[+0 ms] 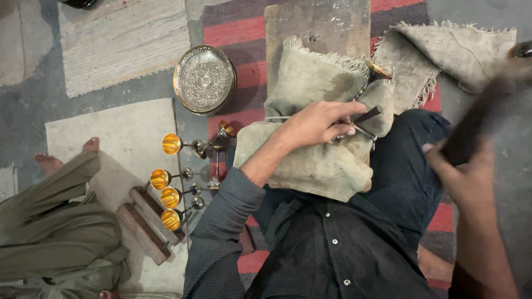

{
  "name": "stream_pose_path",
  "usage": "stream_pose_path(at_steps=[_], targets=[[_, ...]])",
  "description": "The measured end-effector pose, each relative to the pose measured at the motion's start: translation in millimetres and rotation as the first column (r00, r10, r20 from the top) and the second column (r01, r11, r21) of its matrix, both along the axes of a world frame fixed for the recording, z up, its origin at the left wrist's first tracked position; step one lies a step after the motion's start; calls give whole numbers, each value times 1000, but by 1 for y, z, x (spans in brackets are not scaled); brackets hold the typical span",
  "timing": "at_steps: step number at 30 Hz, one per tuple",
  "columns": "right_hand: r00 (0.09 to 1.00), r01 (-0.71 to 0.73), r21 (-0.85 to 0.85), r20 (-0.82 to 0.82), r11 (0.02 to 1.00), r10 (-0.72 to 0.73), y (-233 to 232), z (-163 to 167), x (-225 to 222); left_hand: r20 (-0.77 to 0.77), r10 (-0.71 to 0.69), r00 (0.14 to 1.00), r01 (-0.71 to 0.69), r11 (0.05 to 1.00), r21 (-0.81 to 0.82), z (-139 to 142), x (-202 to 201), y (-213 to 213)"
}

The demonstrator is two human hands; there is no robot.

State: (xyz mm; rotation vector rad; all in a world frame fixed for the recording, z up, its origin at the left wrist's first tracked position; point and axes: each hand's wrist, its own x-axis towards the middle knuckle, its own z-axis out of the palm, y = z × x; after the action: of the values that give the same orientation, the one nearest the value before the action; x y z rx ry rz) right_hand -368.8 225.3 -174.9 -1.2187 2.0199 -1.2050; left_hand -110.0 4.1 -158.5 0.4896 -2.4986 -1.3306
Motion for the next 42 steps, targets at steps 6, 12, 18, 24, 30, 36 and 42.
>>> stream_pose_path(at_steps=[6,12,18,24,30,36,42], targets=[[995,42,55,-91,998,-37,7,3,5,2,3,1000,-4,1000,16,2,-1,0],[891,122,271,-454,955,15,27,27,4,-27,97,995,-94,992,89,11,1,-2],[994,86,247,-88,965,-66,51,-10,17,-8,-137,991,137,988,75,18,-2,-5],[993,61,165,88,984,-77,54,-17,34,87,-163,983,160,986,42,17,-8,-7],[946,-11,232,-313,973,85,41,-1,32,106,-155,982,153,988,19,12,-9,-6],[963,-13,231,-261,973,74,32,11,27,51,-173,984,173,985,13,9,-6,-10],[940,-42,224,-322,974,114,29,18,29,11,-182,983,182,982,40,5,-4,-11]])
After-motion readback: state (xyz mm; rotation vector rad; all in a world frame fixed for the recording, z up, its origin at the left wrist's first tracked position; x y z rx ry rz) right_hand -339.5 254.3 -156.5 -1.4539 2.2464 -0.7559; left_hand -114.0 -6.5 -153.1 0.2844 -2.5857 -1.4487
